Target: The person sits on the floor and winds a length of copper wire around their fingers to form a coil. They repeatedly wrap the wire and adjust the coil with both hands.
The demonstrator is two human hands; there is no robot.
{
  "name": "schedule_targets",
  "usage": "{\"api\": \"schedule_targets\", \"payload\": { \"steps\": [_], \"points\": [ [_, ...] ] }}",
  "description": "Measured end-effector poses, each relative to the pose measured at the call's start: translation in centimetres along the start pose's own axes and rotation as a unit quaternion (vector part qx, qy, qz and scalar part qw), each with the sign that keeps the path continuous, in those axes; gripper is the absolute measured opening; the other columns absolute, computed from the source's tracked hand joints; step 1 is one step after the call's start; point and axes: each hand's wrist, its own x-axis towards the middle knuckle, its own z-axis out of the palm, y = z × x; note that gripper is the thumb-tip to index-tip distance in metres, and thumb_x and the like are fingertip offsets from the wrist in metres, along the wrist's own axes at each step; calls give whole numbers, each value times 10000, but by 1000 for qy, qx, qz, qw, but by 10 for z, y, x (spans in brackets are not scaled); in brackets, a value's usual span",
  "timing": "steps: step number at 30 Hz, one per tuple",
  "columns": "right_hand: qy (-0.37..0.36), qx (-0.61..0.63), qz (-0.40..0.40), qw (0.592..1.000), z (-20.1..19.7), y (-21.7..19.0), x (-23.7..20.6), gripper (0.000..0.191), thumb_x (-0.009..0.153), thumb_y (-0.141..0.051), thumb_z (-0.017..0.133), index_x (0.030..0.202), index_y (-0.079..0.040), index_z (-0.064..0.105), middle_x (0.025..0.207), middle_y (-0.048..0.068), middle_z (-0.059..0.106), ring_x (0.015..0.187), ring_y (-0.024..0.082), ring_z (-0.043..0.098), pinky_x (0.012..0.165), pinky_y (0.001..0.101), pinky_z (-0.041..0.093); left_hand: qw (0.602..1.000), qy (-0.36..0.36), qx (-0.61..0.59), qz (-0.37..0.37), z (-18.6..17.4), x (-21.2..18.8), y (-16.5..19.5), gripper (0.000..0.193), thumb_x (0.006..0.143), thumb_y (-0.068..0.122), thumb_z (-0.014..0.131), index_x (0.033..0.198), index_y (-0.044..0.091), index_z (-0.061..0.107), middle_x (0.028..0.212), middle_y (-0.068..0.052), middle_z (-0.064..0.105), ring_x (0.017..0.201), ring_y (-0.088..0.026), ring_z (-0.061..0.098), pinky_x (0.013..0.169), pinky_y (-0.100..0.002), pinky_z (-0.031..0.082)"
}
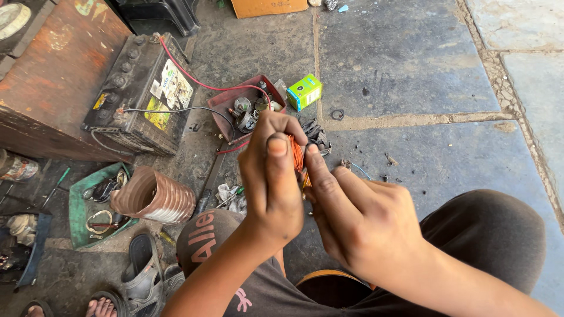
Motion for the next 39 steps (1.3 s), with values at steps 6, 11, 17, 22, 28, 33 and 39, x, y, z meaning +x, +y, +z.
{"api": "schedule_targets", "payload": {
  "steps": [6,11,17,22,28,33,39],
  "points": [
    [11,34,21,999,2,10,0,645,780,-35,720,1390,97,554,757,105,572,559,255,609,499,396,474,1000,6,-17,1,9,4,-8,627,1157,616,295,956,43,452,830,-25,459,737,-91,439,683,-269,386],
    [-7,167,73,983,5,14,0,471,830,15,650,1298,48,613,874,136,654,698,310,687,592,374,542,984,-3,-175,-28,22,8,-14,551,1163,574,382,998,48,405,908,-60,472,814,-117,459,803,-293,448],
    [-46,244,168,954,-11,20,-3,230,899,5,628,1126,-1,659,817,127,674,659,290,709,584,365,529,984,-69,-163,-33,19,15,-14,469,1171,511,410,1032,63,420,896,-22,453,794,-89,428,768,-257,429],
    [-114,231,166,952,-20,23,0,122,862,-5,649,981,-15,672,755,121,664,624,303,700,556,389,531,994,-94,-48,-33,16,21,-14,433,1138,509,410,1051,88,454,869,16,458,753,-64,436,683,-244,404],
    [-124,151,124,973,-5,27,6,325,788,-35,663,1112,-10,669,799,126,661,639,347,673,545,434,520,922,-93,-360,-112,24,23,-25,440,1114,518,500,1050,96,395,901,-11,429,793,-97,412,715,-271,407],
    [-125,159,111,973,-13,24,1,330,802,-29,655,1131,-6,668,772,109,649,616,323,667,534,424,524,979,-106,-170,-31,16,23,-29,479,1156,544,447,1050,77,411,890,-23,459,767,-95,431,697,-266,410],
    [-102,219,75,967,-39,34,2,280,804,-1,633,1081,-11,674,828,116,662,698,317,701,595,379,545,980,-169,68,81,7,22,-19,529,1182,543,352,1090,46,509,925,-85,599,804,-168,627,705,-309,488]
  ]
}}
